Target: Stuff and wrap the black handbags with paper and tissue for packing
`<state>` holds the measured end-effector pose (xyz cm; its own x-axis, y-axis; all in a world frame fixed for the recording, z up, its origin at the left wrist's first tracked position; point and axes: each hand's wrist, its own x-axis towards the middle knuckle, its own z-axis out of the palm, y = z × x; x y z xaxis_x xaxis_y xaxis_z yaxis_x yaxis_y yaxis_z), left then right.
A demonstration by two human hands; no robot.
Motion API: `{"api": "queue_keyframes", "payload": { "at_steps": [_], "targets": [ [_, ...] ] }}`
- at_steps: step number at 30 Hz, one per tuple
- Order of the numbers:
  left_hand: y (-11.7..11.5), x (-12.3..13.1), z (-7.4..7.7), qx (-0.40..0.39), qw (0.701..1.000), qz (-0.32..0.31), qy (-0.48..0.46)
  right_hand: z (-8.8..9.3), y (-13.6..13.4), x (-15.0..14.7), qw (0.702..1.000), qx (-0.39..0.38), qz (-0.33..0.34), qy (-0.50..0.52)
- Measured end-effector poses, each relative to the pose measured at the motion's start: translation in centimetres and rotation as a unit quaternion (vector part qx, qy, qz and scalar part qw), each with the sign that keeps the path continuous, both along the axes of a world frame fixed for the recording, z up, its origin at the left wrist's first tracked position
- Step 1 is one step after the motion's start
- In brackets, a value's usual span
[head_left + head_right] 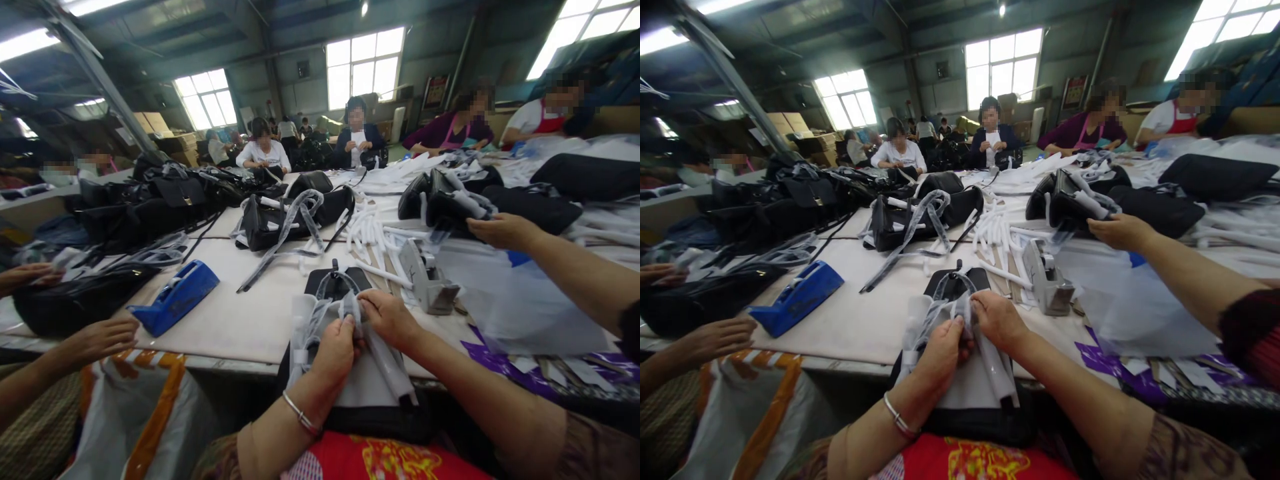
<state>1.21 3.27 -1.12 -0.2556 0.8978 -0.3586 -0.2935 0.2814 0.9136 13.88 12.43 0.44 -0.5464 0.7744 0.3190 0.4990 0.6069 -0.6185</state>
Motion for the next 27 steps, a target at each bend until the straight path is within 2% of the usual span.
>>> {"api": "queue_keyframes", "payload": {
  "at_steps": [3,5,7,11,16,19,22,27],
  "targets": [
    [0.1,-0.1,-0.2,0.004,1.000,0.003,-0.018,-0.4,0.5,-0.5,0.994,0.003,-0.016,-0.112],
    [0.2,-0.1,-0.4,-0.006,1.000,0.001,-0.016,-0.5,0.7,-0.9,0.978,-0.003,-0.019,-0.207],
    [0.3,-0.1,-0.5,-0.016,1.000,0.000,-0.021,-0.5,0.9,-1.1,0.966,-0.013,-0.016,-0.258],
    [0.4,-0.3,-0.1,-0.018,0.997,0.013,-0.077,-0.3,1.2,-0.5,0.972,-0.017,0.008,-0.233],
    [0.5,-0.5,0.6,-0.014,0.989,0.028,-0.143,0.4,-0.1,1.1,0.998,-0.023,-0.011,-0.066],
    [0.6,-0.3,0.5,-0.010,0.987,0.028,-0.161,1.1,-1.6,1.1,0.998,-0.042,0.019,-0.034],
    [0.6,-0.1,0.3,0.009,0.982,0.030,-0.185,1.4,-2.9,0.5,0.997,0.002,0.047,-0.058],
    [0.0,-0.1,0.3,0.024,0.984,0.016,-0.177,1.4,-4.4,-0.3,0.982,0.069,0.033,-0.173]
  ]
}}
